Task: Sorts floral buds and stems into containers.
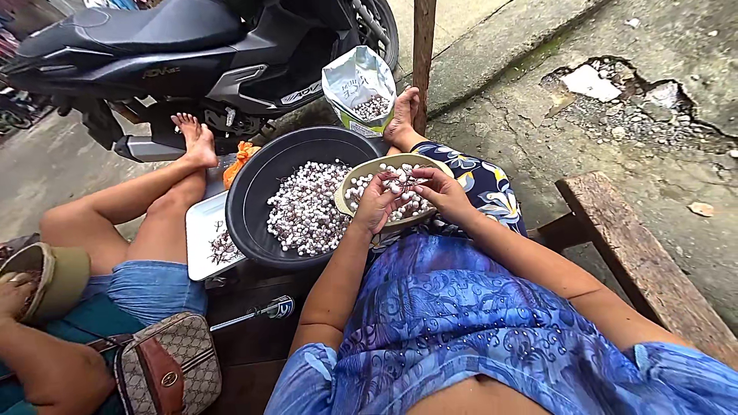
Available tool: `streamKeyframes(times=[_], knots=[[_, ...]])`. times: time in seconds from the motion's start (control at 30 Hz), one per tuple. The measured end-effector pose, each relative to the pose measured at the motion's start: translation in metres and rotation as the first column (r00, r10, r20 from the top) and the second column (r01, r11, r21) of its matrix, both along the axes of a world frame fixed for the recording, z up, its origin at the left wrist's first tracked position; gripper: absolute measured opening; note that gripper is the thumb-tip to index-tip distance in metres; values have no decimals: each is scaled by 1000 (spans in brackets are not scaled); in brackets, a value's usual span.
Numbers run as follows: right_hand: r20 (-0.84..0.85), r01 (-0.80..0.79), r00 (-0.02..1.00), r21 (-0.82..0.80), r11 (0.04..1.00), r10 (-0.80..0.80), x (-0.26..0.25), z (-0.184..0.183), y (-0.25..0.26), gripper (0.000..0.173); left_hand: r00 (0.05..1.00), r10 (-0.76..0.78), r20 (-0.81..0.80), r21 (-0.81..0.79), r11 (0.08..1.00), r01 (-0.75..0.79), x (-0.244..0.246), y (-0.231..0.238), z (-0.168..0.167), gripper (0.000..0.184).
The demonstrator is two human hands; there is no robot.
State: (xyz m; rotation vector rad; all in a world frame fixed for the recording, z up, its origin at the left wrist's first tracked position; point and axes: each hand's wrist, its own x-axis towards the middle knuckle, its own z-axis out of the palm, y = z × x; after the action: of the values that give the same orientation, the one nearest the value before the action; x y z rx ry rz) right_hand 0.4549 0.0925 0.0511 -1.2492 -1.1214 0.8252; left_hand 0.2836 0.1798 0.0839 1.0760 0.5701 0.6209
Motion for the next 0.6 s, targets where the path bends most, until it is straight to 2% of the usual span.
streamKeyframes(times=[0.1,0.23,0.3,0.47,0.6], knots=[[68,19,997,19,1000,-21,-5,-1,-1,36,997,-3,-81,88,996,10,3,-5,0,34],[95,78,992,29,997,-81,-3,-5,0,15,992,2,-122,109,994,11,3,-6,1,34],[89,102,990,44,994,-106,-1,-6,0,11,993,32,-110,93,995,-22,2,-4,1,32],[102,182,979,-18,983,-179,4,-5,2,13,979,177,-96,137,977,-164,-1,8,-2,34],[202,168,967,-50,985,-155,8,-5,4,29,962,180,-203,257,958,-125,-3,11,0,37]])
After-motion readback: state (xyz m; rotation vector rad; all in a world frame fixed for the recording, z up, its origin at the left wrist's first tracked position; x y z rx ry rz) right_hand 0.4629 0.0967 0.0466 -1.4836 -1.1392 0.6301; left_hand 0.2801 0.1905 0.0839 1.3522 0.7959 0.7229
